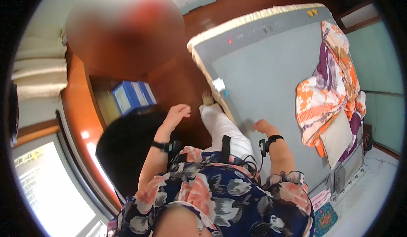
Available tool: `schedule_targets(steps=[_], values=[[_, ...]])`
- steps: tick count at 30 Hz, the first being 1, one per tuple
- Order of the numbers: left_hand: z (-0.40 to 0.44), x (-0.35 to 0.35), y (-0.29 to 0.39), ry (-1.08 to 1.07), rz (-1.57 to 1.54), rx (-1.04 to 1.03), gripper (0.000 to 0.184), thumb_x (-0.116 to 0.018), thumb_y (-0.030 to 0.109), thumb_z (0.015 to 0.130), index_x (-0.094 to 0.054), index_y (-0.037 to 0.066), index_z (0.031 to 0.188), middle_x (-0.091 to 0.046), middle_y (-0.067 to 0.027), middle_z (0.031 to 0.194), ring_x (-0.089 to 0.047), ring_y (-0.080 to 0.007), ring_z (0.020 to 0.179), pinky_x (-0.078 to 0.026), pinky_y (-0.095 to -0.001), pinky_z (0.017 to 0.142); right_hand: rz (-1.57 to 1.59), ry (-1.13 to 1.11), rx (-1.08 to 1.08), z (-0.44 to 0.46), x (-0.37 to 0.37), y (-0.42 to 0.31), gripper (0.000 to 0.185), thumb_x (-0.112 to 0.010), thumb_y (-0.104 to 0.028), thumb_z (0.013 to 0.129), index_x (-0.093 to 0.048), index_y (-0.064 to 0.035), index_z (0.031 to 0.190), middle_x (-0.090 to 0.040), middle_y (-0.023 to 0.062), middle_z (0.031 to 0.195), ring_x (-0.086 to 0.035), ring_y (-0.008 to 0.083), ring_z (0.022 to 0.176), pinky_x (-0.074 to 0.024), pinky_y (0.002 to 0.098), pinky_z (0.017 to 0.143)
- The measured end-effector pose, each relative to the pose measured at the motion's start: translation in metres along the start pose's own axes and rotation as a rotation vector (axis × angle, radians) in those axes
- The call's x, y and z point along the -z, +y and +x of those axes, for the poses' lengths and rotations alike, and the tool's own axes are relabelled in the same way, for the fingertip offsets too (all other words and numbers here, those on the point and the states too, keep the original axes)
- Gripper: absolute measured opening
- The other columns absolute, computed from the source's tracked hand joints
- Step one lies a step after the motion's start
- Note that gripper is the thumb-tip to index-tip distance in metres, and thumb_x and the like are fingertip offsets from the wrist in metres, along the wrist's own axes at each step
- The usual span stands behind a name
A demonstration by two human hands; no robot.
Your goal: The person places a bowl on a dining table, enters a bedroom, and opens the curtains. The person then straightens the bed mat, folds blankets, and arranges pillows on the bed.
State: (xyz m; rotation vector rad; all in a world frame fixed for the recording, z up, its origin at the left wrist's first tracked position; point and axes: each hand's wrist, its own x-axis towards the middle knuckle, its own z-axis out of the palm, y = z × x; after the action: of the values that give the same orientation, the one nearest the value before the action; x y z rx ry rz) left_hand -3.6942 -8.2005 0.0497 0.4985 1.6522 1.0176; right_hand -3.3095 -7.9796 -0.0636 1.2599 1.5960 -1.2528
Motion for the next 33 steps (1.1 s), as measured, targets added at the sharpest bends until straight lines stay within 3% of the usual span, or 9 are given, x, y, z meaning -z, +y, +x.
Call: schedule_targets(steps=[3,5,7,13,18,22,28,29,33], values=[[0.026,0.062,0.029,0.105,-0.047,0.061,0.030,-0.059,0.022,0.088,-0.060,-0.004,0.103,-0.063,-0.0093,0.093,-0.063,-0.0175,0.079,-0.048,-0.0267,0.072,-0.167,0.128,-0.006,0.036,0.043,-0.027,0.043,-0.059,-0.034,0.078,-0.063,-0.0005,0.104,-0.066,0.0151,0.097,-0.063,0.0268,0.089,-0.0490,0.0352,0.077],[0.053,0.105,0.060,0.163,-0.023,0.085,0.031,-0.059,0.022,0.088,-0.059,-0.003,0.105,-0.063,-0.0098,0.094,-0.063,-0.0169,0.080,-0.048,-0.0268,0.072,-0.287,0.325,0.175,0.057,0.085,-0.069,0.042,-0.058,-0.037,0.078,-0.065,-0.0013,0.100,-0.066,0.0170,0.096,-0.063,0.0295,0.087,-0.0485,0.0376,0.078],[0.074,0.143,0.083,0.222,-0.042,0.057,0.029,-0.058,0.020,0.087,-0.059,-0.004,0.104,-0.064,-0.0092,0.091,-0.063,-0.0162,0.079,-0.048,-0.0262,0.071,-0.331,0.282,0.312,0.069,0.121,-0.130,0.043,-0.057,-0.039,0.079,-0.065,-0.0022,0.099,-0.065,0.0182,0.095,-0.061,0.0311,0.089,-0.0471,0.0386,0.082],[0.151,0.236,0.159,0.275,0.061,0.041,0.029,-0.057,0.018,0.088,-0.060,-0.006,0.103,-0.064,-0.0095,0.089,-0.063,-0.0153,0.078,-0.048,-0.0257,0.072,-0.050,0.427,0.386,0.127,0.167,-0.290,0.045,-0.060,-0.032,0.077,-0.058,-0.0036,0.112,-0.061,0.0195,0.108,-0.056,0.0352,0.103,-0.0424,0.0407,0.092],[0.284,0.321,0.211,0.131,0.120,0.127,0.029,-0.059,0.018,0.086,-0.060,-0.006,0.102,-0.063,-0.0082,0.090,-0.061,-0.0149,0.077,-0.048,-0.0271,0.071,-0.046,0.588,0.209,0.179,0.185,-0.374,0.077,-0.064,-0.035,0.074,-0.030,-0.0029,0.135,-0.028,0.0242,0.140,-0.027,0.0404,0.130,-0.0316,0.0422,0.104],[0.412,0.378,0.246,0.025,0.405,-0.040,0.030,-0.058,0.017,0.086,-0.058,-0.006,0.105,-0.063,-0.0094,0.091,-0.060,-0.0147,0.082,-0.048,-0.0273,0.074,0.099,0.291,-0.054,0.195,0.188,-0.400,0.094,-0.068,-0.047,0.069,-0.024,0.0001,0.137,-0.011,0.0260,0.145,-0.016,0.0399,0.134,-0.0268,0.0415,0.107],[0.504,0.340,0.335,-0.321,0.573,-0.206,0.029,-0.062,0.017,0.085,-0.057,-0.003,0.106,-0.064,-0.0097,0.089,-0.061,-0.0153,0.084,-0.047,-0.0265,0.073,0.196,0.163,-0.118,0.205,0.198,-0.422,0.100,-0.069,-0.051,0.067,-0.026,0.0118,0.132,-0.008,0.0365,0.141,-0.028,0.0440,0.128,-0.0313,0.0423,0.104],[0.516,0.326,0.349,-0.389,0.584,-0.183,0.030,-0.062,0.018,0.085,-0.058,-0.003,0.106,-0.064,-0.0102,0.090,-0.061,-0.0163,0.084,-0.047,-0.0270,0.074,0.240,0.127,-0.149,0.206,0.199,-0.422,0.088,-0.065,-0.052,0.071,-0.035,0.0036,0.132,-0.020,0.0301,0.141,-0.038,0.0412,0.123,-0.0359,0.0427,0.100],[0.566,0.261,0.377,-0.608,0.667,-0.282,0.032,-0.062,0.021,0.083,-0.058,-0.003,0.104,-0.063,-0.0123,0.085,-0.060,-0.0182,0.077,-0.048,-0.0292,0.070,0.396,0.020,-0.071,0.191,0.209,-0.427,0.074,-0.056,-0.059,0.075,-0.047,-0.0091,0.128,-0.047,0.0139,0.131,-0.046,0.0309,0.120,-0.0372,0.0404,0.099]])
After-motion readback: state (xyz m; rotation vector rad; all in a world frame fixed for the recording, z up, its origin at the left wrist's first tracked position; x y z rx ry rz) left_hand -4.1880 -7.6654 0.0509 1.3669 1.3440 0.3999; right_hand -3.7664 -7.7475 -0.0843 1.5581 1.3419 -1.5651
